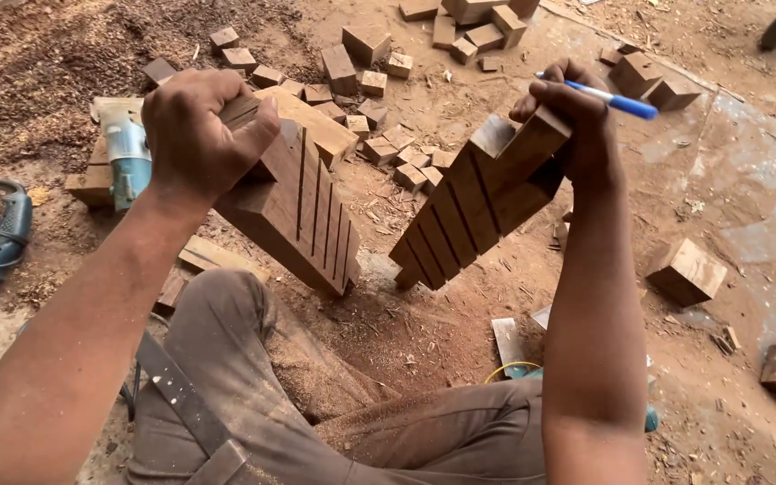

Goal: Marking diagonal lines on a wooden workpiece using a square and a pen.

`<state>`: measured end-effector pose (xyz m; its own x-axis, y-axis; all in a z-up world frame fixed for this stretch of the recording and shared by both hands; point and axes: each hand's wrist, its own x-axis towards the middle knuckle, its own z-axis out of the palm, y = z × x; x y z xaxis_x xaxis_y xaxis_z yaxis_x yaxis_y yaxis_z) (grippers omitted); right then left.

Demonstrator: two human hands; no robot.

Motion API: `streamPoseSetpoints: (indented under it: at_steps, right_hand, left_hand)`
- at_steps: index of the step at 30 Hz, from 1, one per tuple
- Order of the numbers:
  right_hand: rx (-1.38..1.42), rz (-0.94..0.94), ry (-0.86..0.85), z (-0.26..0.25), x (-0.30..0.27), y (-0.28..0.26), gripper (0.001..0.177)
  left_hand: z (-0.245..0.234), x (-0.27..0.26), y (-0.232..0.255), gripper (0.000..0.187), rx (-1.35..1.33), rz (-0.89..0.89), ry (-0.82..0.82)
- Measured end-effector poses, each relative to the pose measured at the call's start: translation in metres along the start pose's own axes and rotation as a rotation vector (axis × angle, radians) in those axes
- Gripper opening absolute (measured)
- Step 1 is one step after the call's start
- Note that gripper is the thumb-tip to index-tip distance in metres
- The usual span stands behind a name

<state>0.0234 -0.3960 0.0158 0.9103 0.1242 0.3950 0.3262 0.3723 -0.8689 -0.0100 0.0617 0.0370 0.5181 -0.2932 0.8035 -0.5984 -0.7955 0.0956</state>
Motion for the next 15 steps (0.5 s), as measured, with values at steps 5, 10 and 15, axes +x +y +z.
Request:
streamPoseSetpoints:
  at_steps: [5, 10, 15]
  right_hand:
    - [-0.038, -0.002, 0.140, 0.021, -0.009, -0.010, 0.030]
    - [-0.428, -0.268, 0.479, -0.001, -0.019, 0.018, 0.035]
    - [-0.536, -0.488, 0.590, -0.013, -0.054, 0.040, 0.045]
  left_hand:
    - [0.017, 0.008, -0.011, 0.050, 0.040, 0.001, -0.017]
    - [0.018, 0.018, -0.011, 0.049, 0.047, 0.018, -0.023]
    - [0.024, 0.021, -0.019, 0.046, -0.025, 0.006, -0.031]
